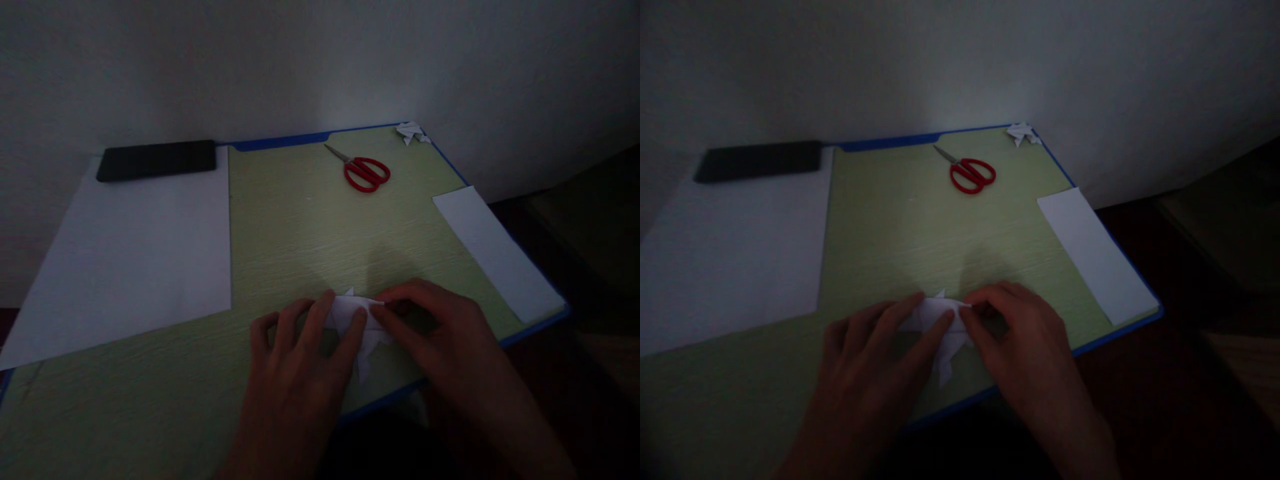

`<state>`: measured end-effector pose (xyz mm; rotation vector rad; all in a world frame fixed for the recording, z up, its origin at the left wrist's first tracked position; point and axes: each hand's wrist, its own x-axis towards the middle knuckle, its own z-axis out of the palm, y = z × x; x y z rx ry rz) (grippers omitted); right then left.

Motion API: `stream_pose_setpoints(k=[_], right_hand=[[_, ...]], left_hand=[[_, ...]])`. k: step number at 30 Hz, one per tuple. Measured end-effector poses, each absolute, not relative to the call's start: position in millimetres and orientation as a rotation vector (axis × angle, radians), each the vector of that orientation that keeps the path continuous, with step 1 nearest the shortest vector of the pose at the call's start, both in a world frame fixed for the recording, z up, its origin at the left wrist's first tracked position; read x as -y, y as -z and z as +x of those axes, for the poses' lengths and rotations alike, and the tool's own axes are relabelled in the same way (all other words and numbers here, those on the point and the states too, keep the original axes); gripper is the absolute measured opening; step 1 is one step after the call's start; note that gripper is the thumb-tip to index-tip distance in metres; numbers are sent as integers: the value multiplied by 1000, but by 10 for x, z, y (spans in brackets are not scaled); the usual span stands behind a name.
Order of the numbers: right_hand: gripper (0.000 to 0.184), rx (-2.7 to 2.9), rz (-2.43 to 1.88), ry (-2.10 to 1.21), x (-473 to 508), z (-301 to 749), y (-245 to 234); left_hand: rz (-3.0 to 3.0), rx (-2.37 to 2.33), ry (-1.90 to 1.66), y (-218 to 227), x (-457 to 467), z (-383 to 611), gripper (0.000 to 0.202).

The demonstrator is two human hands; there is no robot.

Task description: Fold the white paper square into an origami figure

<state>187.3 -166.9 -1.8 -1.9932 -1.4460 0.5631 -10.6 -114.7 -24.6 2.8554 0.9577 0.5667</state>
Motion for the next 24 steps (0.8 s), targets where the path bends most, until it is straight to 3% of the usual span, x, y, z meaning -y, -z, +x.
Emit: stream_pose_setpoints(k=[4, 10, 18, 24], right_hand=[[3, 1600, -1933, -601, 1677, 1980, -14], [8, 1821, -1872, -307, 1801, 1845, 34], [22, 1671, -1727, -323, 1920, 1745, 200], [32, 1852, -1577, -410, 1949, 1955, 217]], left_hand=[[2828, -932, -605, 236, 1146, -83, 46], [2840, -821, -602, 231, 1142, -101, 39], [2767, -865, -700, 248, 1119, -70, 30], [2803, -857, -628, 253, 1105, -97, 42]])
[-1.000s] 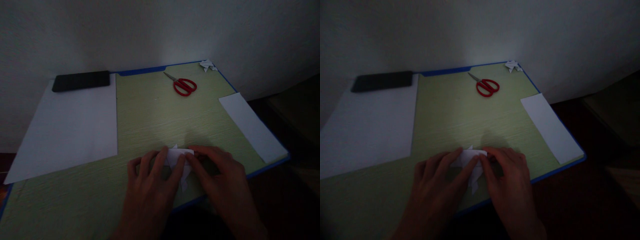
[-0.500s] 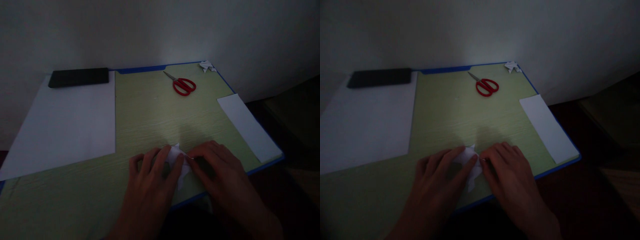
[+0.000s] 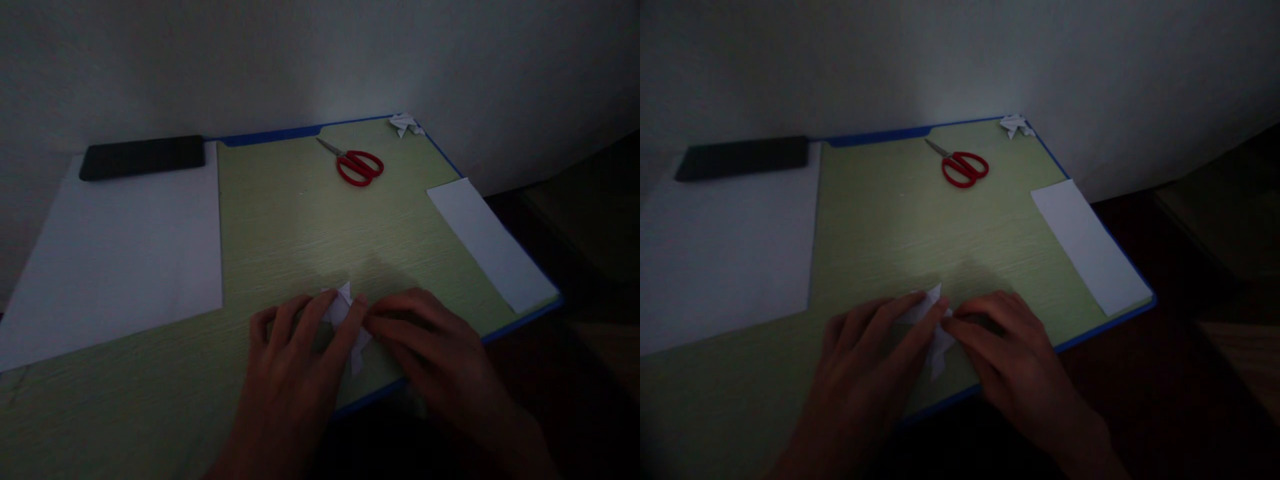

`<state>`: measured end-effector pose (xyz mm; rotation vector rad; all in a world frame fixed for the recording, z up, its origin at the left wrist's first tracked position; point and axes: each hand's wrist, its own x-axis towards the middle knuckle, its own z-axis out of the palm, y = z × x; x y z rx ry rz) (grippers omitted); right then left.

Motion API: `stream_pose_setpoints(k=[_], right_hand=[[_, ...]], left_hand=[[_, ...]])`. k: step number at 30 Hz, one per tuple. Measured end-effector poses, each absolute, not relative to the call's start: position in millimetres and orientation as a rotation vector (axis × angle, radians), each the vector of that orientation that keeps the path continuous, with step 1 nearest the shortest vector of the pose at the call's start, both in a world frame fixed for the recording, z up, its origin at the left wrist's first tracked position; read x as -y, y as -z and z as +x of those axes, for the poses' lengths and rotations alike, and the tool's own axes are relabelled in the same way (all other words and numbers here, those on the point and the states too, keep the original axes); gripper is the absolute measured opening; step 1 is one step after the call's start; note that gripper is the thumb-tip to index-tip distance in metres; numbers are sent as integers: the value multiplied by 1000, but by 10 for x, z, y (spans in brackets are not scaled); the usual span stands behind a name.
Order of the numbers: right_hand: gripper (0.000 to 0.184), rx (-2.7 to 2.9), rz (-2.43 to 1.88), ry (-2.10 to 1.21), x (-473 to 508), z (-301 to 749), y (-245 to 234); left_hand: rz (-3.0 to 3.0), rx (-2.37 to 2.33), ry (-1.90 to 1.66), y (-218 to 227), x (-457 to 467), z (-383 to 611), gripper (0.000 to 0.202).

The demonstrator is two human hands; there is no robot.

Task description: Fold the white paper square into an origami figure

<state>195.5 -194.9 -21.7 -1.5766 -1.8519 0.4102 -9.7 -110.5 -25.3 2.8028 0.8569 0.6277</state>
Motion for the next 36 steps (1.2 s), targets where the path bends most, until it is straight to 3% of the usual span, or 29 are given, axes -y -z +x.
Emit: stream_pose_setpoints(k=[4, 9, 20, 36], right_hand=[[40, 1942, -1498, -447, 1952, 2061, 216], [37, 1921, -1470, -515, 1903, 2097, 180], [46, 2058, -1464, -487, 1915, 2161, 189], [42, 2069, -1411, -522, 1854, 2156, 183]], left_hand=[[2825, -885, -624, 284, 1094, -114, 47], [2805, -904, -642, 296, 1085, -96, 47], [2661, -837, -806, 237, 1113, -69, 28], [2880, -860, -679, 178, 1073, -57, 29]])
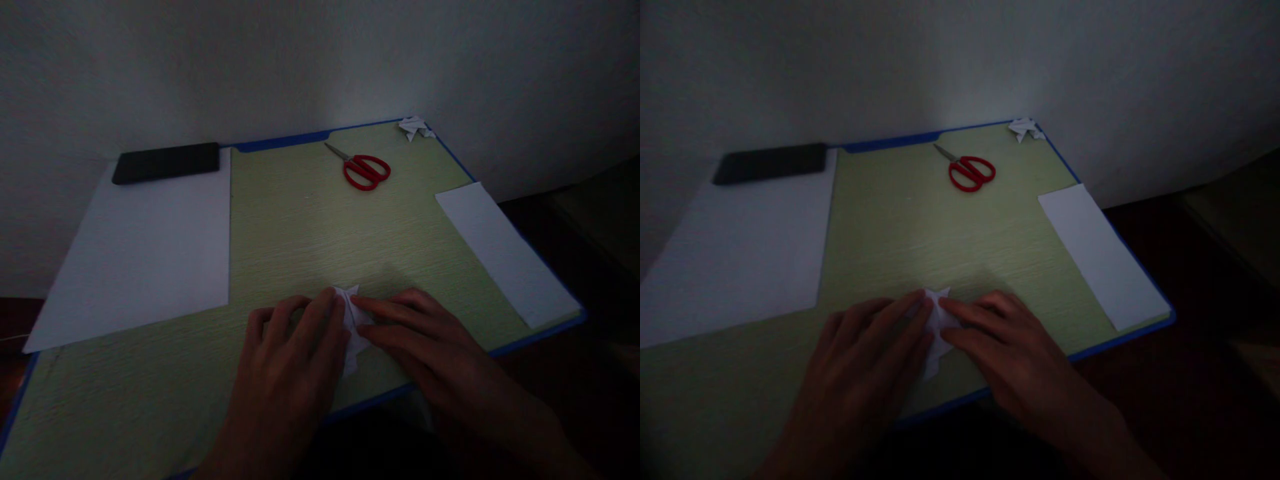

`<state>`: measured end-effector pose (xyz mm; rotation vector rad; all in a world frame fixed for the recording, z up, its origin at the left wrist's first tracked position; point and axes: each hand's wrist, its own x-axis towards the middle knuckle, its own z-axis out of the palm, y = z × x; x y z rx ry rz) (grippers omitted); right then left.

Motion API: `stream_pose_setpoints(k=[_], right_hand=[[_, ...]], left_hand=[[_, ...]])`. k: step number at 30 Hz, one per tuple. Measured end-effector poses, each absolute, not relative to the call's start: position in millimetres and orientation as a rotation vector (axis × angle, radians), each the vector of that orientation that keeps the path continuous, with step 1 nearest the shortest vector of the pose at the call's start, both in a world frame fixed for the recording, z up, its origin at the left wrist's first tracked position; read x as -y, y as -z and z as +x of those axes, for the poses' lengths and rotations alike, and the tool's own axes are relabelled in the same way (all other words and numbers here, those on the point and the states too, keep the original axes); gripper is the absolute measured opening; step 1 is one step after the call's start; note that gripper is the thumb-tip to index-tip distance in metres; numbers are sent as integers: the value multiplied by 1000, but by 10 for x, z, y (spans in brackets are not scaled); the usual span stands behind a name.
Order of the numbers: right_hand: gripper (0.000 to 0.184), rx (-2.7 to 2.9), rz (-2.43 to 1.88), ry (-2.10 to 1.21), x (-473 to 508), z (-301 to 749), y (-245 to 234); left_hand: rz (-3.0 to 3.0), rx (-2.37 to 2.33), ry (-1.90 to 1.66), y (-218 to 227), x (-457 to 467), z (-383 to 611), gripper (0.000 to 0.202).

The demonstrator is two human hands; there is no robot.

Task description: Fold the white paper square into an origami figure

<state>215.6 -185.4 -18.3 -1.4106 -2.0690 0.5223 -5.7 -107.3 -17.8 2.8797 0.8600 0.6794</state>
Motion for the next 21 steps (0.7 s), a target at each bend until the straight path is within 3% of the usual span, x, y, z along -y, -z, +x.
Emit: stream_pose_setpoints(k=[4, 11, 21], right_hand=[[57, 1855, -1592, -602, 1826, 2068, 158], [30, 1697, -1726, -460, 1743, 1872, 241], [38, 1953, -1645, -130, 1813, 1865, 296]], left_hand=[[2872, -867, -680, 178, 1062, -62, 30], [2899, -895, -634, 180, 1067, -53, 31], [2895, -917, -685, 152, 1088, 3, 27]])
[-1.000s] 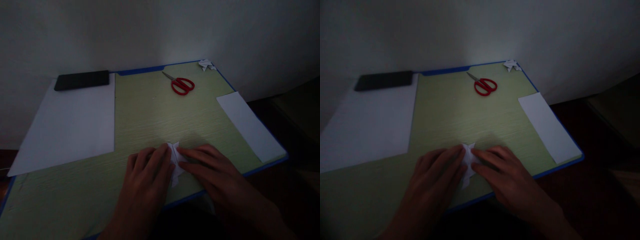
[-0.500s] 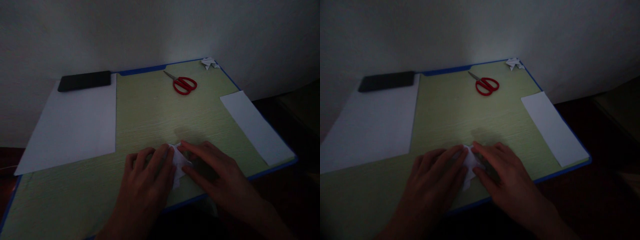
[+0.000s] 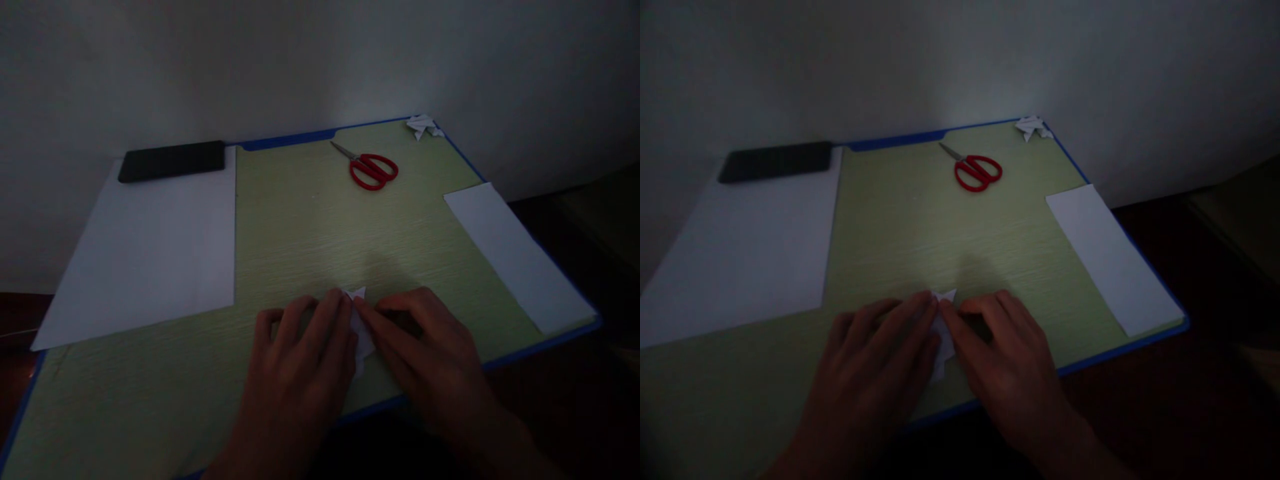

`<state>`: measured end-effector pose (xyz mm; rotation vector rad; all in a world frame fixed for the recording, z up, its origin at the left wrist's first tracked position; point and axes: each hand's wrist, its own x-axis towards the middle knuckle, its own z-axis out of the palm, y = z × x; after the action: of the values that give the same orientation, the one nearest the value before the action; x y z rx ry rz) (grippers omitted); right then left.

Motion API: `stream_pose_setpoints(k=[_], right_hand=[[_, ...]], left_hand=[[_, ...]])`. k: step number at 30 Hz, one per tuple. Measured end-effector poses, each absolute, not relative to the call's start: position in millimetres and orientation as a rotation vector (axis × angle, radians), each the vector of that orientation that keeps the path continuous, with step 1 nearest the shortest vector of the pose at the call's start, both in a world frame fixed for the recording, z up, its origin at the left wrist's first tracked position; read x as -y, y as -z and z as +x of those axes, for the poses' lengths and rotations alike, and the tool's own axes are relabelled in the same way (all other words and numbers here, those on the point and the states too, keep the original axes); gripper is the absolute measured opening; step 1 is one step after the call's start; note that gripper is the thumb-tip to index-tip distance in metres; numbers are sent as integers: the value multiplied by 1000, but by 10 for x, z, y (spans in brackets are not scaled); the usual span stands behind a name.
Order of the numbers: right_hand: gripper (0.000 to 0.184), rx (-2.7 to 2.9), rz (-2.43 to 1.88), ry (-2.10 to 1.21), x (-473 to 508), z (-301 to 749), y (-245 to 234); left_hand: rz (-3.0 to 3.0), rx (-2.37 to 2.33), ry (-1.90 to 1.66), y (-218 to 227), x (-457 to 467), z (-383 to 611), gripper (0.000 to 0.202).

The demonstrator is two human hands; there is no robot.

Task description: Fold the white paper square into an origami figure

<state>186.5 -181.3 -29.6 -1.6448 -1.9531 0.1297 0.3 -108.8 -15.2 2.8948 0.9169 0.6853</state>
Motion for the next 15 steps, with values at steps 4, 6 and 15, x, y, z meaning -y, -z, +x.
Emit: stream_pose_setpoints(k=[4, 6, 15], right_hand=[[39, 1965, -1576, -218, 1802, 1869, 269], [39, 1988, -1562, -247, 1801, 1882, 262], [35, 2098, -1532, -220, 1794, 1925, 216]], left_hand=[[2871, -928, -717, 190, 1096, 5, 24], [2854, -930, -726, 200, 1093, 7, 24], [2840, -937, -716, 189, 1089, 2, 22]])
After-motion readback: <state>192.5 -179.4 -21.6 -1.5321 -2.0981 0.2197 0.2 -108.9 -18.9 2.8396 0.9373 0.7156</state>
